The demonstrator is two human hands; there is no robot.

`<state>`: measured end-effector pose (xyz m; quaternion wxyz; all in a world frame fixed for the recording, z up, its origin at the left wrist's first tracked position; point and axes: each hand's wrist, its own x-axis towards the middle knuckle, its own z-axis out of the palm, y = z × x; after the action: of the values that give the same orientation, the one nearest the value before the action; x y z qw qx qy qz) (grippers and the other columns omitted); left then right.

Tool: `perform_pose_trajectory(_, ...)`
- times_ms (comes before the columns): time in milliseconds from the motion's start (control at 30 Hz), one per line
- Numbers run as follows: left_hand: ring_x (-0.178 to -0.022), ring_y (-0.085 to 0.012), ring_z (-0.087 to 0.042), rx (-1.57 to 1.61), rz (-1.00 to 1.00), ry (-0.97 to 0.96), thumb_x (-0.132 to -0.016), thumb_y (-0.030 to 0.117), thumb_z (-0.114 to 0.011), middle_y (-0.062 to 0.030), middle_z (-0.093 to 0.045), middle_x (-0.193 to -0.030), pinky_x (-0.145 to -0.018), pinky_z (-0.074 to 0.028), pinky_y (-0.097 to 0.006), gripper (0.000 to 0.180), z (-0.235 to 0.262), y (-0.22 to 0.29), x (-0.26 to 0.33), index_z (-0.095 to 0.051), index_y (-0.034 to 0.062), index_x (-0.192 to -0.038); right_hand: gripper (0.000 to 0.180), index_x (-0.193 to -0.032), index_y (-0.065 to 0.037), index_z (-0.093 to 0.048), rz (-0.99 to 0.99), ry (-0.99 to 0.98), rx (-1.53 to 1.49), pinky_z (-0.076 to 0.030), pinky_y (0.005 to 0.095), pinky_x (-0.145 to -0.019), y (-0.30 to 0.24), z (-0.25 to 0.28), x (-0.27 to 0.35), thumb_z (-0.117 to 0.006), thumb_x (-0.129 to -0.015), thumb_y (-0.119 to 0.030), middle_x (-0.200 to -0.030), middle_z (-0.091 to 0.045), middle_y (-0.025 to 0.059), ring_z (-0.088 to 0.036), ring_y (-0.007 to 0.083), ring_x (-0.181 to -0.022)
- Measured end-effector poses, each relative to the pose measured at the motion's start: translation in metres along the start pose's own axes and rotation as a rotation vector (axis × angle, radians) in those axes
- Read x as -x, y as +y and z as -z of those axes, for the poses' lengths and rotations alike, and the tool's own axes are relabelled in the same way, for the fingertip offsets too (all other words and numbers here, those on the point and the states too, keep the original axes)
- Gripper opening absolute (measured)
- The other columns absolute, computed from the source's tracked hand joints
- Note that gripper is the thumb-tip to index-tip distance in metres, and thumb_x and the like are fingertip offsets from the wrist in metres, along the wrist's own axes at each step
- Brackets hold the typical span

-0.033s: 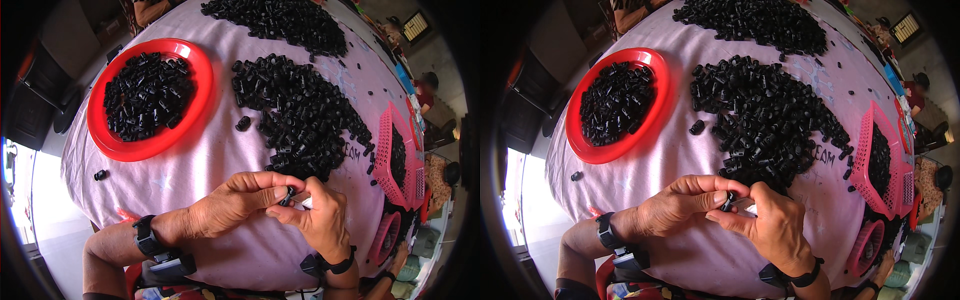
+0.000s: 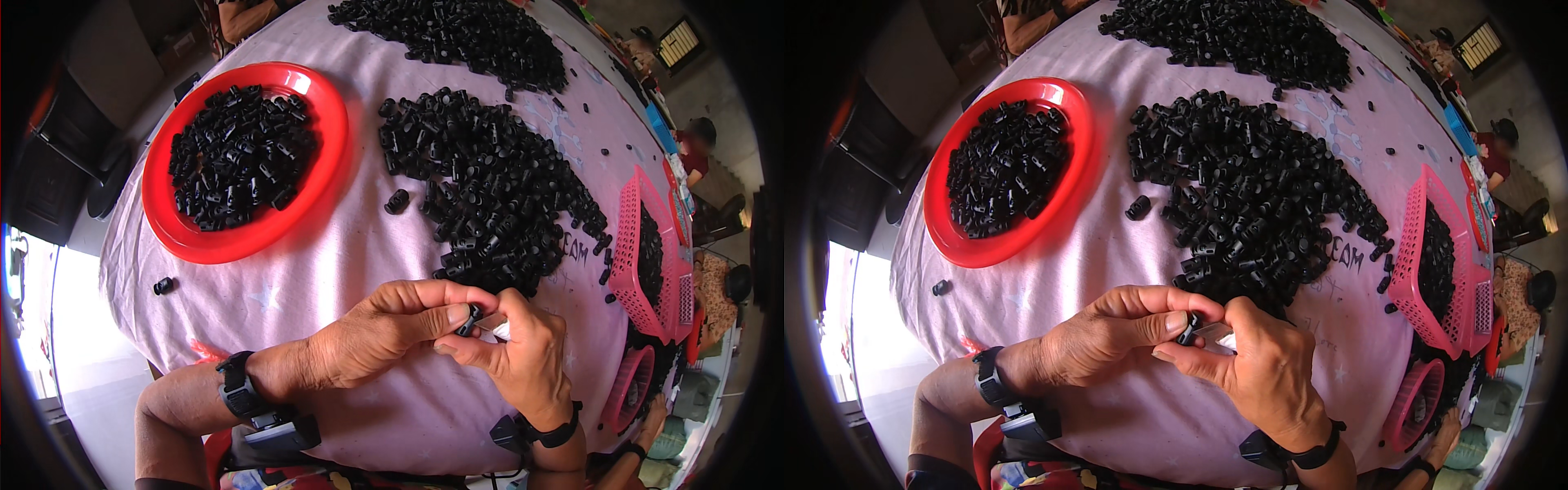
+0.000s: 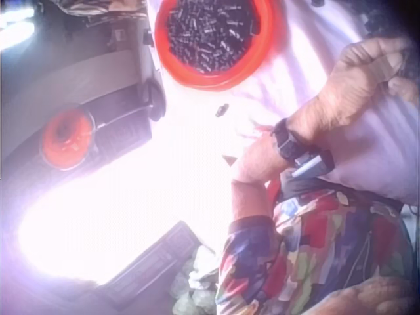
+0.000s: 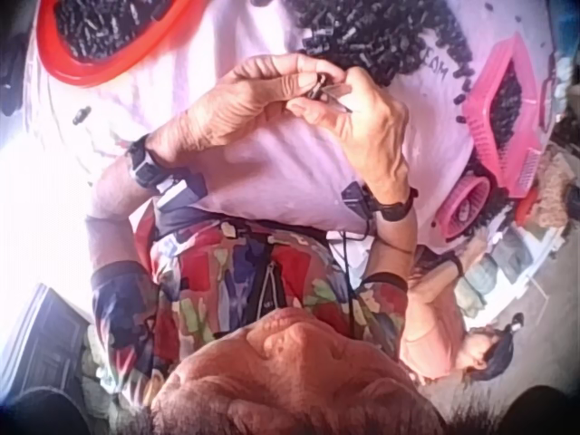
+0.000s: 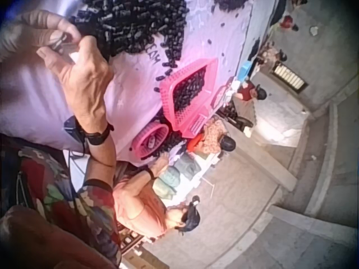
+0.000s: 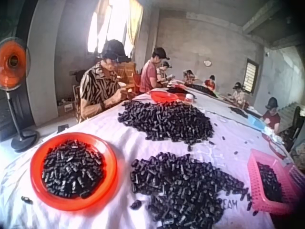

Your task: Assembling small black plastic components by hand at a shared table.

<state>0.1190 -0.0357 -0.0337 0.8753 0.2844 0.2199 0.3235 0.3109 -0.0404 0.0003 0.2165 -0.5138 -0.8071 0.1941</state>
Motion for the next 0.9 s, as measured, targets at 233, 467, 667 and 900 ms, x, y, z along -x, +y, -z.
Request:
perform_pose_trajectory(233, -0.097, -0.0074, -0.056, 0.038, -0.043, 0.04, -0.098, 0.02, -0.053, -0.0017, -0.062, -0.107, -0.089, -0.044, -0.024, 0.032, -0.001, -0.0017, -0.0004, -0.056, 0.0029, -0.124, 0.05, -0.069, -0.007, -0.05, 0.052, 0.005, -0.017, -0.048, 0.0327, -0.044, 0.001, -0.0001, -0.0028, -0.079, -0.071, -0.047, -0.058, -0.059, 0.0071, -0.063, 0.0231, -0.05)
perform_pose_trajectory(467, -0.094, -0.006, -0.054, 0.027, -0.009, 0.041, -0.097, 0.02, -0.054, 0.0001, -0.061, -0.104, -0.086, -0.042, -0.022, 0.03, -0.0011, 0.0022, -0.0006, -0.058, 0.0045, -0.123, 0.058, -0.071, -0.004, -0.052, -0.001, 0.002, -0.005, -0.05, 0.0309, -0.048, 0.0016, -0.0013, -0.0026, -0.076, -0.067, -0.057, -0.06, -0.062, 0.0067, -0.065, 0.021, -0.054)
perform_pose_trajectory(667, -0.091, -0.0056, -0.053, -0.003, -0.001, 0.019, -0.097, 0.02, -0.053, 0.0002, -0.061, -0.104, -0.085, -0.042, -0.023, 0.031, 0.0022, 0.0019, -0.0007, -0.057, 0.0045, -0.124, 0.053, -0.067, -0.007, -0.05, 0.061, 0.024, 0.07, -0.049, 0.0312, -0.046, 0.0012, -0.0008, -0.0046, -0.077, -0.069, -0.053, -0.058, -0.06, 0.0058, -0.063, 0.021, -0.051)
perform_pose_trajectory(900, -0.098, -0.0074, -0.055, 0.031, 0.002, 0.027, -0.098, 0.02, -0.053, -0.0008, -0.062, -0.105, -0.09, -0.042, -0.024, 0.03, 0.0019, 0.0014, -0.0016, -0.058, 0.0043, -0.123, 0.056, -0.069, -0.005, -0.052, 0.014, 0.003, 0.09, -0.051, 0.0308, -0.048, 0.0019, -0.0004, -0.0022, -0.079, -0.066, -0.054, -0.061, -0.062, 0.0067, -0.065, 0.0211, -0.054)
